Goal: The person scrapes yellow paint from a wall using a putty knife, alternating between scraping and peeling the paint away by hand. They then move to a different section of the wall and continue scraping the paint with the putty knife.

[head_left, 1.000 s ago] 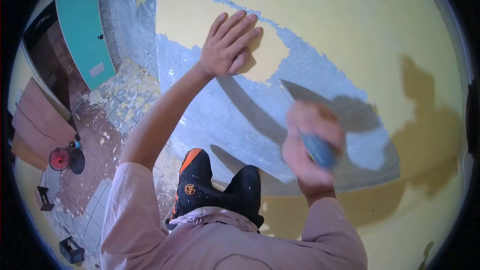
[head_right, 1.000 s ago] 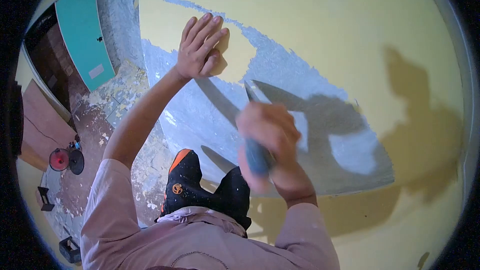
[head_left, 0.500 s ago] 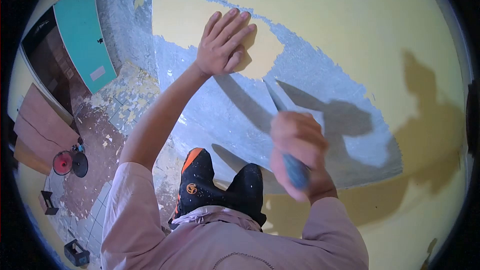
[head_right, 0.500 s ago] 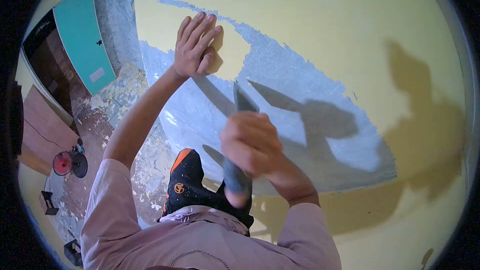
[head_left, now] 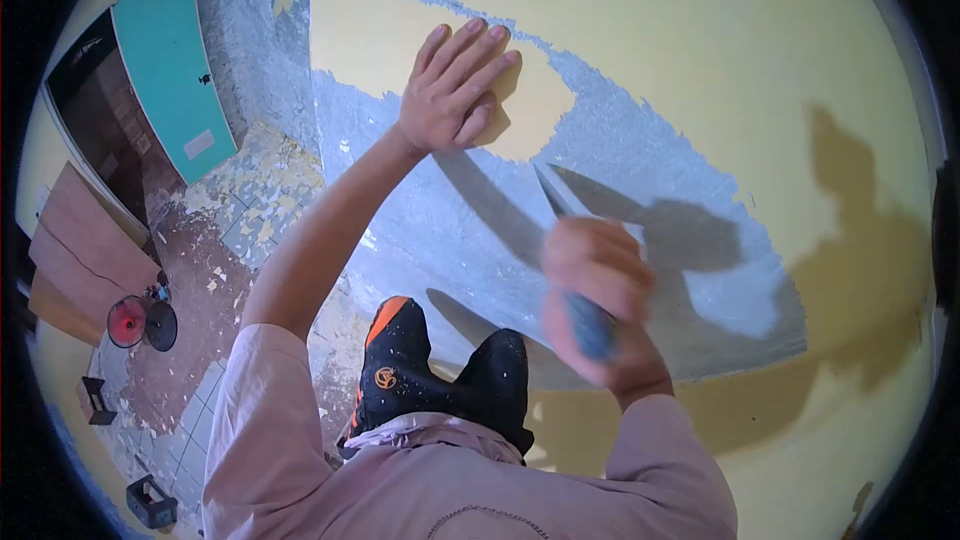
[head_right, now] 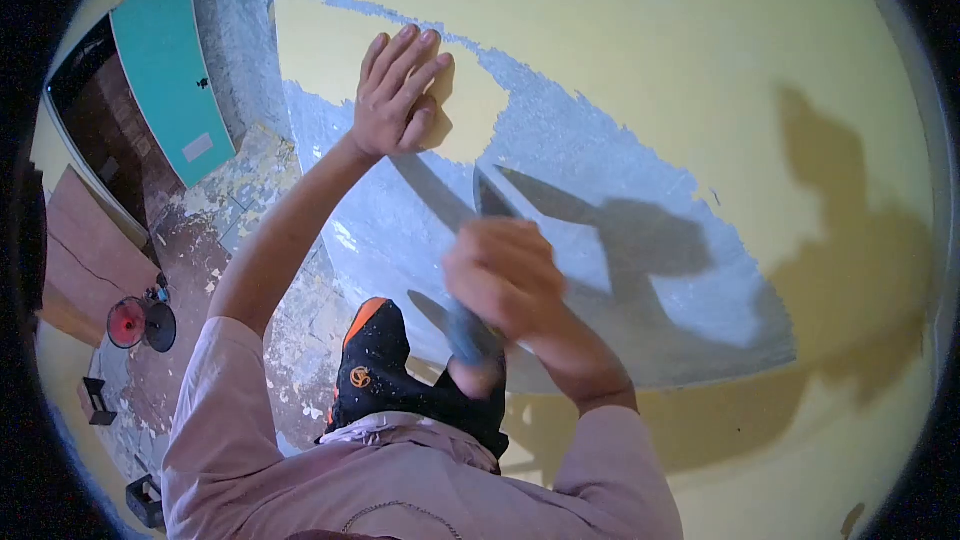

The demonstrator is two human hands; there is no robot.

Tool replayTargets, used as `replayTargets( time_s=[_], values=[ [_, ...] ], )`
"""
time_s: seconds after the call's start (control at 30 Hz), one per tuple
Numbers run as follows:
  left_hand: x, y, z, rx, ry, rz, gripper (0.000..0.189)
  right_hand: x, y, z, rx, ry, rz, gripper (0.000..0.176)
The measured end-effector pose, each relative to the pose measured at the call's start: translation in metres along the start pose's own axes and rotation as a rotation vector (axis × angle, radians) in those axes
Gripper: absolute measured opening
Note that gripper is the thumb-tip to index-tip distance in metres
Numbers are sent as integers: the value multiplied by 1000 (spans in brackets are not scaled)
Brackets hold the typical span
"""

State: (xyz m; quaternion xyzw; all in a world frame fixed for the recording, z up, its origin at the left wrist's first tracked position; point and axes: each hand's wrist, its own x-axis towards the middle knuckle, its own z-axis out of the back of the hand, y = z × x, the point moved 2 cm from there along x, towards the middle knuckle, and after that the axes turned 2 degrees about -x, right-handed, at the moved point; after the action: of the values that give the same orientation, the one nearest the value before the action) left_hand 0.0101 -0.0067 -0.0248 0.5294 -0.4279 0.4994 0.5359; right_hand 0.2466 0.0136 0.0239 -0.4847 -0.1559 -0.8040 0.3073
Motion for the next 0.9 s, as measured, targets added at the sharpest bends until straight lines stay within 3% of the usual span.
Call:
replayTargets(
  time_s=[0.03, 0.1, 0.13, 0.2, 0.27, 0.3, 0.33, 0.4, 0.47, 0.53, 0.6, 0.63, 0.67, 0.73, 0.77, 0.8, 0.87, 0.9],
  values=[
    [0, -1, 1, -15, 5, 1, 51, -1, 3, 1, 223, -143, 4, 21],
    [-2, -2, 1, -10, 28, 4, 49, 0, -8, 0, 103, -69, 6, 24],
    [-4, -3, 1, -21, 34, 9, 49, -1, -16, -1, -25, 6, 11, 26],
    [-1, -4, 2, -28, 18, 10, 48, -8, -24, -11, 70, -74, -42, 33],
    [-1, -1, 0, -6, -3, -5, 48, -3, -5, 4, -15, 40, -7, 50],
    [-1, -1, 0, -14, 1, -6, 48, -2, 4, 5, -17, -220, 2, 50],
    [-2, -2, 0, -30, 12, -4, 48, 4, 15, 15, 171, -347, -6, 47],
    [-3, -1, -2, -35, 11, -8, 49, 4, 10, 23, 250, -380, 53, 43],
    [-2, -3, -2, -25, -9, 3, 49, -5, -19, 12, -122, -82, 1, 58],
    [-2, -3, -1, -36, -10, -6, 49, -13, -22, 5, -70, -67, 3, 54],
    [-3, -2, -2, -16, 9, -2, 49, -7, 4, 15, 30, -179, 87, 55],
    [-3, -2, -1, -31, 7, 1, 49, 0, 18, 19, 298, -266, -42, 48],
    [-2, -1, 0, -32, 11, -1, 49, -2, 10, 20, 298, -270, -44, 48],
    [-1, -3, -1, -21, 3, 7, 49, -15, -18, 17, -140, 28, -53, 45],
    [-3, -6, -1, -27, 2, 5, 49, -26, -26, 2, 22, -45, -89, 27],
    [-4, -6, -1, -23, 21, -6, 50, -10, -6, 10, -18, 143, -129, 18],
    [-3, -1, 0, -3, 38, -14, 51, -8, 4, 12, 243, -119, 2, 12],
    [-3, 0, 0, -9, 42, -11, 51, -6, 1, 14, 250, -121, 3, 12]
  ],
)
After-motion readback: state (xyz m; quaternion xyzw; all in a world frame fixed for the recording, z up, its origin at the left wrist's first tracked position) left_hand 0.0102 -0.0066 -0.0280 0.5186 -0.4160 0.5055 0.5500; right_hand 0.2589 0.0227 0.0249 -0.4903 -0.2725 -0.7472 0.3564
